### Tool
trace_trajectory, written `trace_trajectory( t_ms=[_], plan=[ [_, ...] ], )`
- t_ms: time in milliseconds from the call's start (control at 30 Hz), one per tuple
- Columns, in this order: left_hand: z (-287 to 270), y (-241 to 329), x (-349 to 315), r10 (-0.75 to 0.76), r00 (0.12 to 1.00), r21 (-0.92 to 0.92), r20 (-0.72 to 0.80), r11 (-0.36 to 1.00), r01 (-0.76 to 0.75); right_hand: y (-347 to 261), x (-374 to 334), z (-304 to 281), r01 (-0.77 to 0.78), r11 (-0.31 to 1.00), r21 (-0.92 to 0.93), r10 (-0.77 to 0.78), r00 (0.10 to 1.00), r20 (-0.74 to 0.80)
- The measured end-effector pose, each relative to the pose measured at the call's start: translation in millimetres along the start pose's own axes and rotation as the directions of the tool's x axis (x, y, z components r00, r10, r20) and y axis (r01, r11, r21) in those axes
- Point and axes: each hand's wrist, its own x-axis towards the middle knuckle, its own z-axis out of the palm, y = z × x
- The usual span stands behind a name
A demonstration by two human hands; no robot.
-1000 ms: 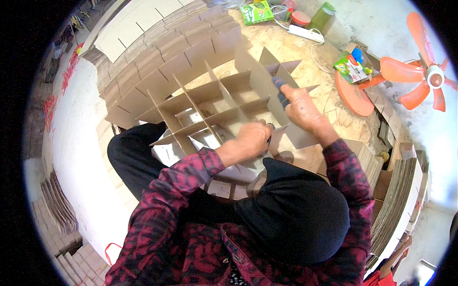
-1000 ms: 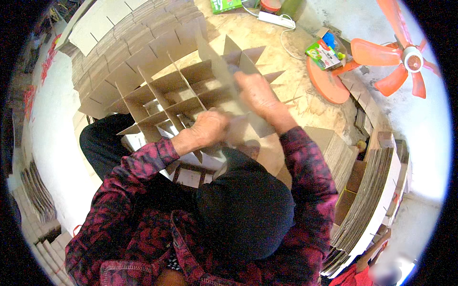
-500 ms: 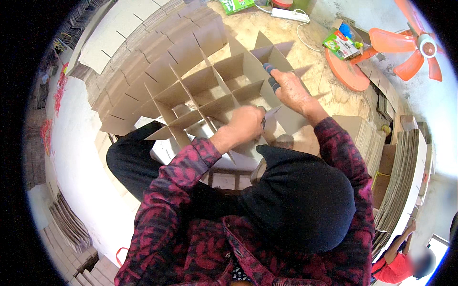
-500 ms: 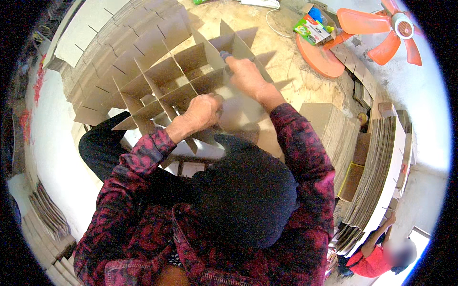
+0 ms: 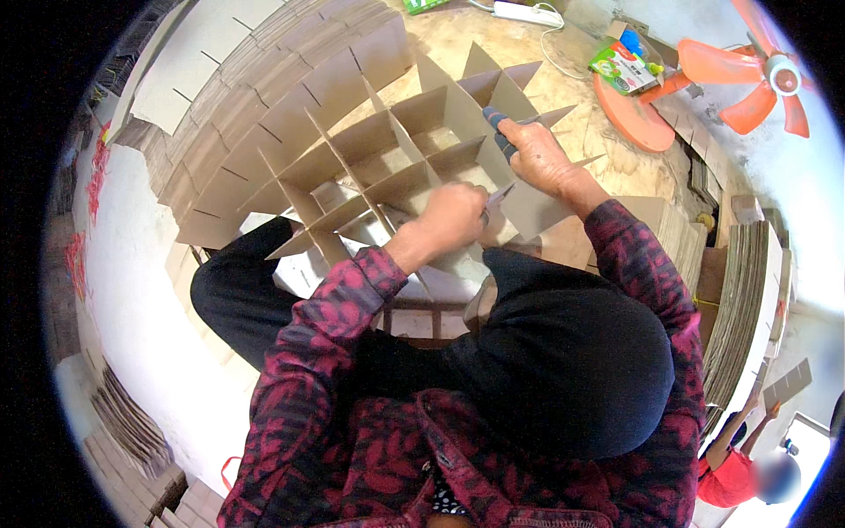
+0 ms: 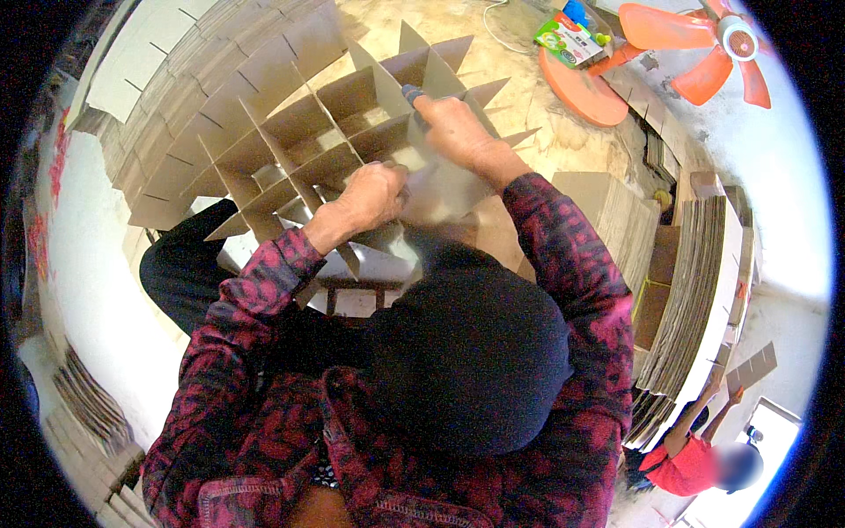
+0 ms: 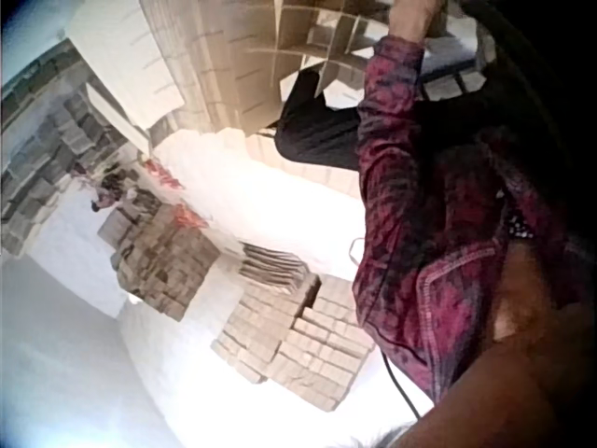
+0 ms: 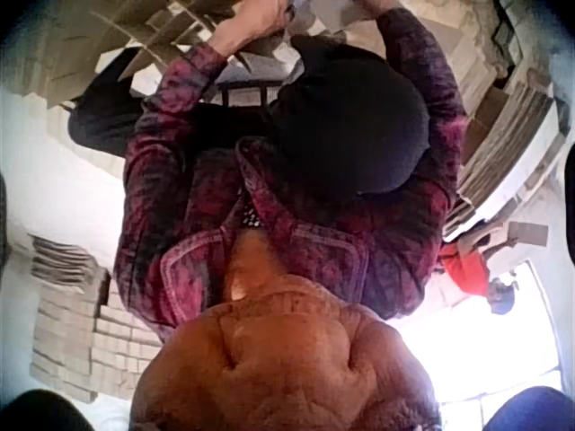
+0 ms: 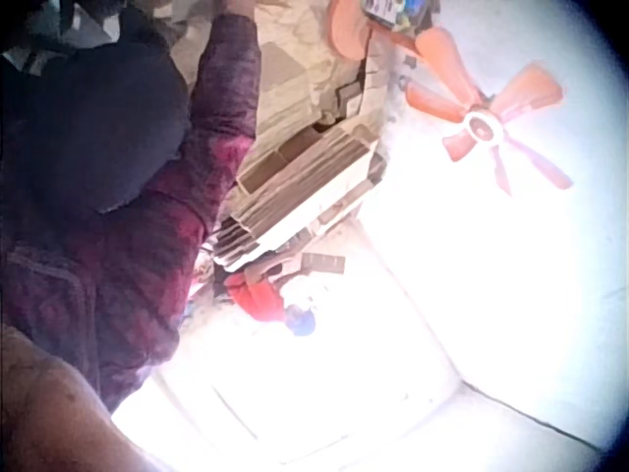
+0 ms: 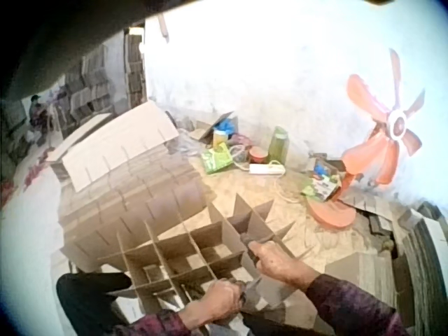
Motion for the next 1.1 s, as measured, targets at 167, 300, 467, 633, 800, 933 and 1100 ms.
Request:
trace_trajectory(
  t_ms=[167,300,467,633,800,933,1100],
  plan=[
    [-1.3,-10.4,3.2,0.080,0.996,-0.053,0.033,0.996,-0.078,-4.3,25.3,-12.0,0.044,0.998,-0.050,-0.042,0.998,0.038],
    [-8.9,-10.5,9.8,0.037,0.984,-0.036,0.173,0.999,-0.031,6.2,25.3,7.2,0.033,0.999,-0.040,-0.033,0.999,0.005],
    [-8.3,-8.6,0.4,-0.019,0.996,-0.046,0.089,0.999,0.023,4.9,3.7,26.1,-0.083,0.996,-0.039,0.085,0.994,0.069],
    [-5.2,-3.4,1.2,-0.043,0.999,-0.053,0.024,0.998,0.044,20.3,-13.3,41.8,-0.112,0.990,-0.087,0.126,0.977,0.174],
    [-28.7,8.2,-9.6,0.012,1.000,-0.186,0.022,0.983,-0.007,12.6,23.4,2.9,-0.052,0.982,-0.183,0.117,0.924,0.363],
    [-78.1,0.6,-74.8,0.191,0.981,-0.118,-0.036,0.974,-0.194,26.6,51.5,-27.7,-0.107,0.984,-0.142,0.100,0.993,-0.057],
    [-113.2,-2.8,-182.2,-0.047,0.955,0.160,0.294,0.987,-0.001,18.4,73.6,-14.5,-0.149,0.979,-0.139,0.128,0.981,-0.146]
  ],
)
